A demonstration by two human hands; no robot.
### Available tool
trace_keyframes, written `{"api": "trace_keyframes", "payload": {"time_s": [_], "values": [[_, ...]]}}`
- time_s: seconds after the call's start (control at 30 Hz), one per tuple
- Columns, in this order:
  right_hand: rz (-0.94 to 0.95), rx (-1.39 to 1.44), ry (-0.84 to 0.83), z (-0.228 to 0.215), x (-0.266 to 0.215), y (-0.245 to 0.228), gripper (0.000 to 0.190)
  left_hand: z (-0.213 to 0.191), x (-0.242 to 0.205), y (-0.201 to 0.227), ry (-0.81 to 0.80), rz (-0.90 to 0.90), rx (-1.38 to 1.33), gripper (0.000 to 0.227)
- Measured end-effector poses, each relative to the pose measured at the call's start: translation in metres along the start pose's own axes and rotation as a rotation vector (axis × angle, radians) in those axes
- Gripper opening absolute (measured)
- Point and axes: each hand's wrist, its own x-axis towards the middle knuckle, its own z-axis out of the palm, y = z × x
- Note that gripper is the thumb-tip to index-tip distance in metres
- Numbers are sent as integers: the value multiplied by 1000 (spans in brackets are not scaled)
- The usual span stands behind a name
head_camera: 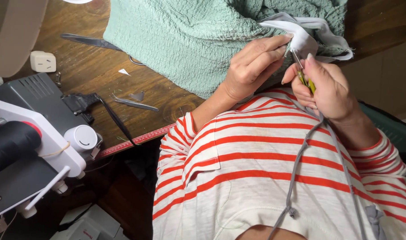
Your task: Trimming excess threads from a green fabric garment using thread snips at a sewing workstation.
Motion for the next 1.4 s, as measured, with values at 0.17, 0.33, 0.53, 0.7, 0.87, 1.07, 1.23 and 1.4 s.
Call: {"api": "trace_keyframes", "payload": {"time_s": [0.17,0.33,0.53,0.7,0.87,1.07,1.23,1.4], "values": [[70,39,21,1,6,1,56,-1,1,-4,-28,48,26,14],[101,104,13,-1,8,4,55,-2,-1,-6,-58,83,64,15],[139,338,-14,0,14,16,48,-9,-1,-9,-193,182,78,18],[141,370,38,3,17,19,48,-8,0,-8,-233,178,107,19],[128,362,42,4,17,18,49,-7,2,-6,-222,158,83,19],[117,417,29,4,18,20,49,-3,-1,-9,-208,133,29,19],[124,447,-32,2,15,15,46,5,-6,-9,-132,55,60,15],[162,450,-38,0,14,13,47,4,-6,-5,-136,6,12,16]]}}
